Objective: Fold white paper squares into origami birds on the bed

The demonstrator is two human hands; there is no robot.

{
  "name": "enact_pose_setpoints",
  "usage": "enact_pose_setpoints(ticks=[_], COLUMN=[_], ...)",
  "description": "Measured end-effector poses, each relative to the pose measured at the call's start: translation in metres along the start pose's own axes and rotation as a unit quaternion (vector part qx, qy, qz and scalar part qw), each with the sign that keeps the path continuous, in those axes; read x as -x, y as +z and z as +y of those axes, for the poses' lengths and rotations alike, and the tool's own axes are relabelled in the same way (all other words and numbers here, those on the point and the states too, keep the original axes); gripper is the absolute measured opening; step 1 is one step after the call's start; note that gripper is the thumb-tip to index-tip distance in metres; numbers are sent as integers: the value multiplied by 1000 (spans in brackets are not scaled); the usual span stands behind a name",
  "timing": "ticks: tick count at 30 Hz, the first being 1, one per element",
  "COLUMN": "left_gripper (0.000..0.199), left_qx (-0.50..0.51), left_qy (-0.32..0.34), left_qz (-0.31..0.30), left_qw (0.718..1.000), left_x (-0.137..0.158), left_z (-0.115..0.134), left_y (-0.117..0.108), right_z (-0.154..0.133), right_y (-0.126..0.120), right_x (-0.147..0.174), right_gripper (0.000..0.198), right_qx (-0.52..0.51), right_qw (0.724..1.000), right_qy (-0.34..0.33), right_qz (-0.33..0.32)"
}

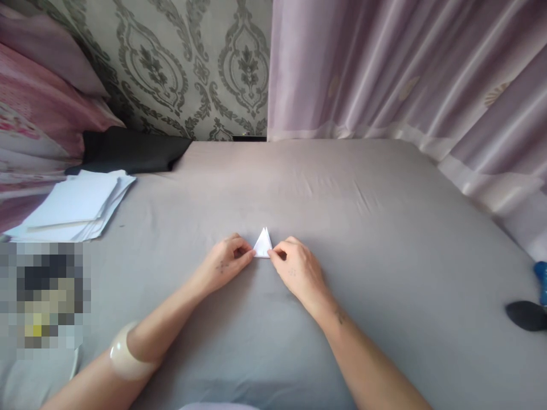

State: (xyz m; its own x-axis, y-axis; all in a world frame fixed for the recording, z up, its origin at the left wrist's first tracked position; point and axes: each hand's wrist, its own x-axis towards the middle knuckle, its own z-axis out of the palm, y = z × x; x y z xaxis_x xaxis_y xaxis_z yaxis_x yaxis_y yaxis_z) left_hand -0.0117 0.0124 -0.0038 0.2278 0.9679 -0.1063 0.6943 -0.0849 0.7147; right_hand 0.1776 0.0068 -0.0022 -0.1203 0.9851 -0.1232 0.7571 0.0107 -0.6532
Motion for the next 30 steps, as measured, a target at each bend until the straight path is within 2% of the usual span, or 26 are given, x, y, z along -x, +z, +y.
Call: enact_pose_setpoints(ticks=[9,14,16,19,22,26,30], left_gripper=[18,15,11,17,27,25,35], left_qx=[-17,-59,-87,-132,-189,-315,-410], left_qy=[9,35,73,181,257,213,169], left_qz=[0,11,29,38,8,-34,-23], left_qw=[1000,998,993,974,948,924,896], left_x=[2,3,4,6,11,23,37], left_z=[-3,-11,-12,-11,-4,11,26], left_y=[2,8,10,11,11,16,29], right_z=[-4,0,2,3,0,-8,-13], right_y=[0,2,5,10,12,12,14], right_x=[0,4,6,9,14,25,38], right_gripper=[23,21,17,9,18,31,37], right_qx=[31,80,97,108,138,248,312], right_qw=[999,997,995,990,978,943,921], right_qy=[1,-9,-24,-77,-146,-221,-231], right_qz=[-6,11,28,48,50,34,33])
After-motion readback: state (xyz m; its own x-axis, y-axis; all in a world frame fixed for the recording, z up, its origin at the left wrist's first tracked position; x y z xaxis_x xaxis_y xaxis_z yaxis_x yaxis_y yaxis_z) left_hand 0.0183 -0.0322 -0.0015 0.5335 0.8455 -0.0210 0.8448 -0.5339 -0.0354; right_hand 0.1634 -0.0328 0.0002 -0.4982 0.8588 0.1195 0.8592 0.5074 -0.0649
